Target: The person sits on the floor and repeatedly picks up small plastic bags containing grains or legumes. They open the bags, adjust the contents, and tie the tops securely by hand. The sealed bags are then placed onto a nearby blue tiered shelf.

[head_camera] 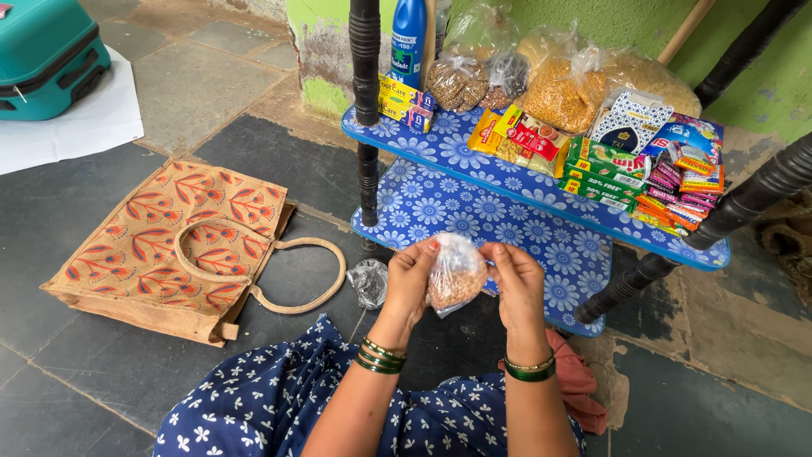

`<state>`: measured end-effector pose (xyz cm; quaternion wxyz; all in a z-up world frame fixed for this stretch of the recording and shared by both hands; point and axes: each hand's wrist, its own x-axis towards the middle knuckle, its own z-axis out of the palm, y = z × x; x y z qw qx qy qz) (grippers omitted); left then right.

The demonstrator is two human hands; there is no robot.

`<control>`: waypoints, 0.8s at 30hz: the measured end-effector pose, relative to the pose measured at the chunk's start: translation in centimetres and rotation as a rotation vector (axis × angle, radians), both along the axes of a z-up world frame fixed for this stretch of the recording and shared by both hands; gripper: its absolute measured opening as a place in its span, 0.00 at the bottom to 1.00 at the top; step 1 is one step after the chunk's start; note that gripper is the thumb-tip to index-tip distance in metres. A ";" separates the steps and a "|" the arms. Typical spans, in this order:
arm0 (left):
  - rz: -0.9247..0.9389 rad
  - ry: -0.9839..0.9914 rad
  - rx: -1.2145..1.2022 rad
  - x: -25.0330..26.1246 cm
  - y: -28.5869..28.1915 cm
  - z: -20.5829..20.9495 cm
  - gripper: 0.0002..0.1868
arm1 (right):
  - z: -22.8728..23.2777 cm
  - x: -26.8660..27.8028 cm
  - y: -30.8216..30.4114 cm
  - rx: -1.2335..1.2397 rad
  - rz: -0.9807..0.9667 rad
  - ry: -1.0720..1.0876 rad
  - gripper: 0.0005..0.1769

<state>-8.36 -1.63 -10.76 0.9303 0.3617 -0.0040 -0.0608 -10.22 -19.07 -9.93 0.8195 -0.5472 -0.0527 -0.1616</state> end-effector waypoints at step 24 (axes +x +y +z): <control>0.481 -0.724 1.006 -6.4 1.3 8.0 0.12 | 6.0 -4.2 3.0 -0.843 -0.272 -0.322 0.13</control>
